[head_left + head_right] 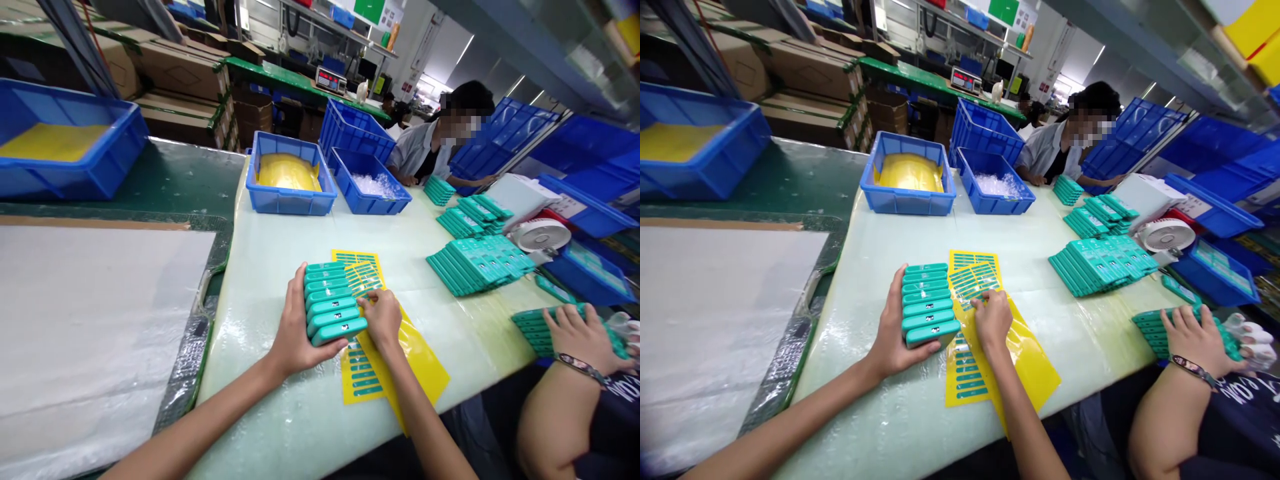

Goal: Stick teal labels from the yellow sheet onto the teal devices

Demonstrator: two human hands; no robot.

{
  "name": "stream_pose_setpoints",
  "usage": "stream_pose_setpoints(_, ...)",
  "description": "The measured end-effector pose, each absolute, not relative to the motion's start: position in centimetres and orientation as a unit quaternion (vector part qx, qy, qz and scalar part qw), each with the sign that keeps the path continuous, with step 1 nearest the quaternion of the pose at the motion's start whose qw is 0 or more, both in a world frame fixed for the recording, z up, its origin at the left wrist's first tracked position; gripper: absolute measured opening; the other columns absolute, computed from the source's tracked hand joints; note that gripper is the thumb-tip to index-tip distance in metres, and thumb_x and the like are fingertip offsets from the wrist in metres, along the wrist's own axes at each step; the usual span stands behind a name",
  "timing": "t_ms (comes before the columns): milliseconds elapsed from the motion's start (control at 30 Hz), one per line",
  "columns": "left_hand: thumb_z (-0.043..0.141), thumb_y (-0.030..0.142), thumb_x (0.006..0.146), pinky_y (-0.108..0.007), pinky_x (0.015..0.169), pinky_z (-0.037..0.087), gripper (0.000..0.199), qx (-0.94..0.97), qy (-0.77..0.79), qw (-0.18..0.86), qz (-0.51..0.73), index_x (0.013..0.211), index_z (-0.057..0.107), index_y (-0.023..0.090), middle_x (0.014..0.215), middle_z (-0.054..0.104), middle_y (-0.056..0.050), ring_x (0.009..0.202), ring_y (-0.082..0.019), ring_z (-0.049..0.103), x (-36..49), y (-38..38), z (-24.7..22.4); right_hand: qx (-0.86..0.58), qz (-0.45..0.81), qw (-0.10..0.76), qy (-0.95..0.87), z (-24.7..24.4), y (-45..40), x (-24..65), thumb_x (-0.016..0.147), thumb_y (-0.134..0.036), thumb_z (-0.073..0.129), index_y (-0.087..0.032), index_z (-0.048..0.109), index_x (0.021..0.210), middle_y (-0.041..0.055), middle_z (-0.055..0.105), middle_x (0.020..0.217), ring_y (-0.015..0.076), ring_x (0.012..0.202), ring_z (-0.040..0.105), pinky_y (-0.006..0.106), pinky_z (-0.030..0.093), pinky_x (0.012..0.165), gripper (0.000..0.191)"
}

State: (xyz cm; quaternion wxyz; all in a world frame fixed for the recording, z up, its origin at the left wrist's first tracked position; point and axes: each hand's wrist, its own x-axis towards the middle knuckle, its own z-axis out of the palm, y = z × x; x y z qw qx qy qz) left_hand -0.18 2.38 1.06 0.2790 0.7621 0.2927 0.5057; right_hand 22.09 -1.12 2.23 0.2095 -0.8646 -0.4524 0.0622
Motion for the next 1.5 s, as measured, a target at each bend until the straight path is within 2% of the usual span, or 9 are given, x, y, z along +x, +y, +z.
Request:
stream_pose_setpoints(133, 0.09, 0.076, 0.088, -0.068, 0.129, 0.051, 0.142, 0.761, 0.289, 0.28, 0.509, 0.19, 0.004, 0.026, 0.179, 0.038, -0.026, 0.16, -0.05, 0.051, -0.1, 2.4, 1.0, -0.852, 0.045, 0.229, -0.468, 1.9, -1.8, 21.2, 0.11, -0.022, 0.07, -0.011, 0.088, 0.122, 0.0172, 0.075, 0.122, 0.0292, 0.108, 0.073, 0.034, 0.05, 0.091, 0.025)
stream_pose_setpoints(433, 0.088, 0.08, 0.088, -0.071, 0.133, 0.046, 0.143, 0.762, 0.283, 0.284, 0.508, 0.189, 0.001, 0.028, 0.182, 0.034, -0.025, 0.163, -0.051, 0.047, 0.1, 2.3, 1.1, -0.838, 0.05, 0.22, -0.497, 2.1, -1.7, 21.1, 0.107, -0.015, 0.066, -0.008, 0.088, 0.104, 0.0176, 0.078, 0.106, 0.0301, 0.101, 0.07, 0.035, 0.048, 0.092, 0.022)
stream_pose_setpoints(700, 0.09, 0.078, 0.086, -0.074, 0.133, 0.044, 0.146, 0.764, 0.283, 0.285, 0.504, 0.189, -0.001, 0.028, 0.183, 0.032, -0.026, 0.164, -0.053, 0.045, 0.0, 2.2, 1.0, -0.852, 0.07, 0.219, -0.47, 2.1, -1.3, 21.8, 0.104, -0.014, 0.071, -0.003, 0.086, 0.126, 0.023, 0.081, 0.118, 0.0347, 0.109, 0.075, 0.038, 0.05, 0.094, 0.028)
stream_pose_setpoints(833, 0.088, 0.08, 0.087, -0.073, 0.132, 0.047, 0.144, 0.759, 0.28, 0.288, 0.512, 0.19, 0.001, 0.028, 0.181, 0.035, -0.025, 0.163, -0.052, 0.047, 0.0, 2.2, 1.0, -0.846, 0.101, 0.243, -0.464, 2.1, -0.9, 22.4, 0.099, -0.015, 0.078, -0.01, 0.086, 0.107, 0.0146, 0.083, 0.106, 0.0282, 0.095, 0.078, 0.033, 0.054, 0.087, 0.012)
stream_pose_setpoints(900, 0.086, 0.081, 0.089, -0.072, 0.131, 0.048, 0.142, 0.758, 0.279, 0.288, 0.514, 0.19, 0.002, 0.028, 0.18, 0.036, -0.025, 0.162, -0.051, 0.049, 0.0, 2.3, 1.1, -0.845, 0.105, 0.252, -0.46, 2.1, -0.9, 22.4, 0.098, -0.016, 0.078, -0.011, 0.085, 0.1, 0.0138, 0.082, 0.104, 0.0262, 0.092, 0.078, 0.032, 0.055, 0.087, 0.009)
stream_pose_setpoints(1067, 0.091, 0.076, 0.086, -0.069, 0.129, 0.051, 0.145, 0.761, 0.29, 0.287, 0.504, 0.189, 0.002, 0.026, 0.177, 0.04, -0.026, 0.159, -0.05, 0.053, -0.1, 2.3, 1.0, -0.861, 0.074, 0.241, -0.441, 2.1, -1.2, 21.8, 0.099, -0.02, 0.078, -0.003, 0.086, 0.125, 0.0239, 0.081, 0.116, 0.0349, 0.103, 0.078, 0.038, 0.053, 0.091, 0.032)
stream_pose_setpoints(1167, 0.094, 0.074, 0.084, -0.071, 0.13, 0.05, 0.148, 0.763, 0.29, 0.284, 0.503, 0.189, 0.0, 0.027, 0.179, 0.038, -0.026, 0.16, -0.05, 0.051, -0.1, 2.3, 0.9, -0.862, 0.073, 0.232, -0.445, 1.8, -1.0, 21.9, 0.099, -0.019, 0.077, -0.005, 0.089, 0.117, 0.024, 0.082, 0.113, 0.0352, 0.102, 0.077, 0.037, 0.051, 0.088, 0.026)
stream_pose_setpoints(1300, 0.093, 0.075, 0.085, -0.071, 0.131, 0.049, 0.146, 0.763, 0.288, 0.285, 0.504, 0.189, 0.002, 0.027, 0.181, 0.036, -0.026, 0.162, -0.051, 0.049, -0.1, 2.3, 0.8, -0.856, 0.087, 0.241, -0.449, 1.5, -0.7, 22.4, 0.095, -0.019, 0.078, -0.011, 0.09, 0.106, 0.0177, 0.083, 0.105, 0.0304, 0.093, 0.076, 0.035, 0.05, 0.086, 0.018)
stream_pose_setpoints(1500, 0.088, 0.078, 0.089, -0.071, 0.13, 0.049, 0.141, 0.755, 0.282, 0.298, 0.513, 0.19, 0.003, 0.027, 0.18, 0.037, -0.026, 0.161, -0.051, 0.05, 0.0, 2.4, 0.8, -0.847, 0.123, 0.288, -0.431, 1.7, -0.5, 23.0, 0.088, -0.017, 0.081, -0.008, 0.087, 0.102, 0.0175, 0.082, 0.097, 0.032, 0.091, 0.075, 0.038, 0.05, 0.089, 0.018)
